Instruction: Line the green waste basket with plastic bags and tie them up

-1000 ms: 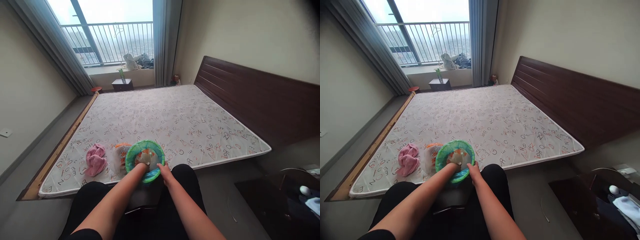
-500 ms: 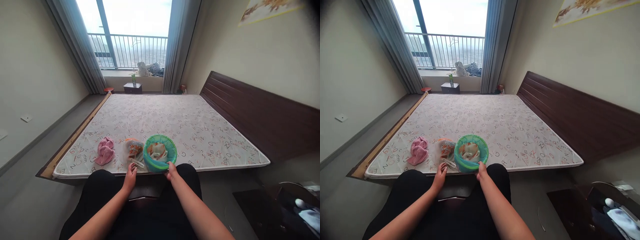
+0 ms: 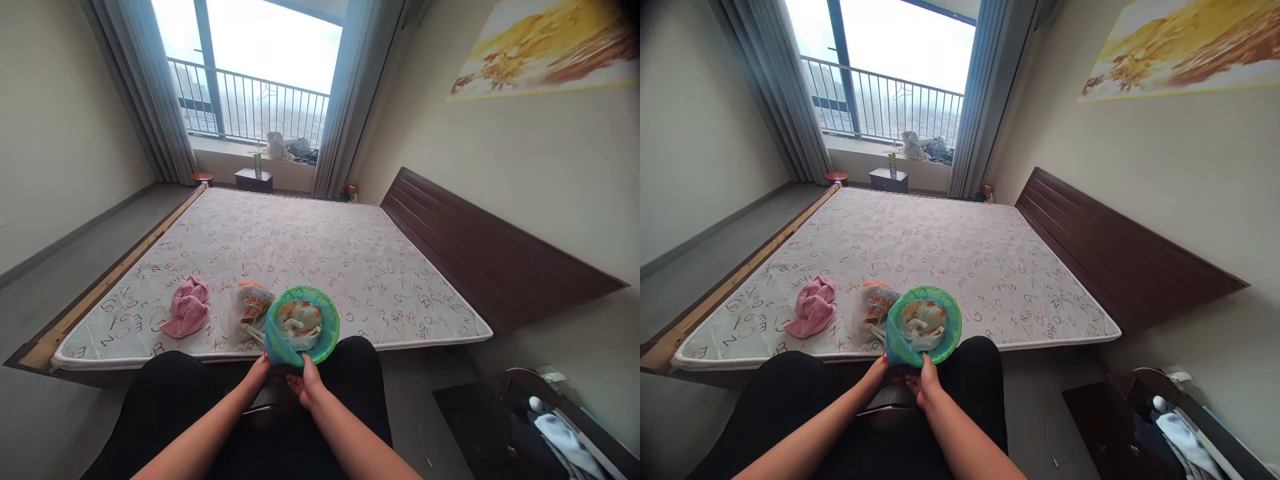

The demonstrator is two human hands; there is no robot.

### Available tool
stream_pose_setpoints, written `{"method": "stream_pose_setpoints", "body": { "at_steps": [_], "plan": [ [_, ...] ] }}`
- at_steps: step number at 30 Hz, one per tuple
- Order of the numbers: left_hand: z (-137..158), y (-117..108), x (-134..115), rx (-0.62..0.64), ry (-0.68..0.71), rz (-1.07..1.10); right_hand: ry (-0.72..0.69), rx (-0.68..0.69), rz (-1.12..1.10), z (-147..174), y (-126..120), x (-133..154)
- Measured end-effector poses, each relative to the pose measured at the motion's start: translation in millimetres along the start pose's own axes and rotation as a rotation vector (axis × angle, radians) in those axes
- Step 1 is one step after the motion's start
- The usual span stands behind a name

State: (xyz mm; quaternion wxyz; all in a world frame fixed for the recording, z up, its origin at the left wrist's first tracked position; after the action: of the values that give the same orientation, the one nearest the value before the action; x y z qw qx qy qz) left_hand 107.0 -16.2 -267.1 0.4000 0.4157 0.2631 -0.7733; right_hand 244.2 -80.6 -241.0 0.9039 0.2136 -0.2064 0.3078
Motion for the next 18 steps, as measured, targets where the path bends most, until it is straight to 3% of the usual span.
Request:
{"method": "stream_pose_setpoints", "body": {
  "at_steps": [4, 8, 14, 18],
  "plan": [
    [5, 1, 6, 0.036, 0.12, 0.095, -0.085, 0.044, 0.03, -9, 2, 13],
    [13, 3, 5, -0.044, 0.275, 0.001, -0.075, 0.138, 0.089, -11, 7, 15],
    [9, -6, 0, -0.223, 0.217, -0.098, 0.023, 0.231, 0.157, -7, 9, 12],
    [0, -11, 5, -0.273, 0.213, -0.09, 0.051, 0.284, 0.204, -9, 11, 11]
  ]
}}
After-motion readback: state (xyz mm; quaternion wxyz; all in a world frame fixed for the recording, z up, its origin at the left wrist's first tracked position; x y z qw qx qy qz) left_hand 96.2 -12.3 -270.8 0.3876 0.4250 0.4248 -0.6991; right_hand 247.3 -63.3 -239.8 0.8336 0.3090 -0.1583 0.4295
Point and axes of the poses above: each hand's wrist, its own z-axis away from the middle knuckle, its own y-axis out of the palm, x = y × z, the point moved 1 cm from there along -z, towards the middle knuckle, and after that the axes turned 2 degrees about -z, right-handed, at the moved point
